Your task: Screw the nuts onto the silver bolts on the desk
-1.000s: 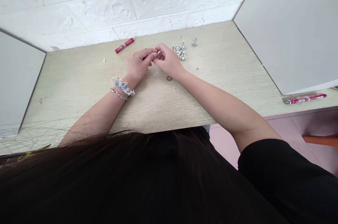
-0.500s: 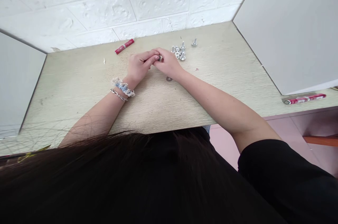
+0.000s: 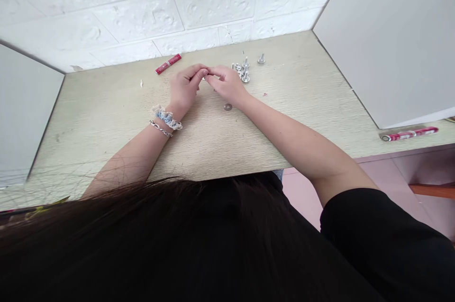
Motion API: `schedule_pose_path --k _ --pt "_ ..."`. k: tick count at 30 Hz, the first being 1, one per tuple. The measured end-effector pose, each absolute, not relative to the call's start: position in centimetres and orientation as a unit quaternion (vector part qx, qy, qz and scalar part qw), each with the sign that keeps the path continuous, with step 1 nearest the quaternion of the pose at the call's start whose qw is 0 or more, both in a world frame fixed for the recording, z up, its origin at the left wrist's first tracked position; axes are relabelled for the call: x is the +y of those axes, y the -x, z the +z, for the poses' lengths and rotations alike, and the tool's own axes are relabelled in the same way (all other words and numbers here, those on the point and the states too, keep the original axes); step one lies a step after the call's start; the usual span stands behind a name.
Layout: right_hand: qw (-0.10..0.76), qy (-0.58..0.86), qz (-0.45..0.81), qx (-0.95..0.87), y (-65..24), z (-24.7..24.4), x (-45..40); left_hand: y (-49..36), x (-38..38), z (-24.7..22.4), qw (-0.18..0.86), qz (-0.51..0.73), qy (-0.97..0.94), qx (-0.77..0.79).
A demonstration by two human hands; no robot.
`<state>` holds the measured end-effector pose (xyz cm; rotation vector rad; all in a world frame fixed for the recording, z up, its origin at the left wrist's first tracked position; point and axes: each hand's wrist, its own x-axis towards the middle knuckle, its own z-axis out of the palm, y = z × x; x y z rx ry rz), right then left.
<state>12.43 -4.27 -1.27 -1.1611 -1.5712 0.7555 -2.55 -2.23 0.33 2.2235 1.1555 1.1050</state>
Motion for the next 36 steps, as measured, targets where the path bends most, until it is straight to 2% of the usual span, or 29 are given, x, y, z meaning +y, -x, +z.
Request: schedule_pose_path --k 7,17,24,31,36 --pt "0.509 0.506 0.316 -0.620 -12.7 -1.5 -4.1 3.0 -0.7 -0.5 0.204 0.400 -0.763 0.465" --pt "0.483 0.474 0.295 -0.674 -12.6 -2.5 -3.2 2.5 -2.4 -0.1 0.190 0.368 -0.820 0.396" --pt "0.476 0.472 0.288 -0.683 -12.6 -2.1 -3.4 2.6 -2.3 0.5 0.181 0.383 -0.806 0.413" --pt "0.500 0.523 0.354 -0.593 -12.6 -1.4 -3.8 2.6 -1.8 0.3 0.182 0.381 -0.777 0.468" --pt "0.520 0.519 0.364 -0.573 -12.5 -1.2 -3.8 2.5 -1.7 -0.2 0.197 0.375 -0.794 0.435"
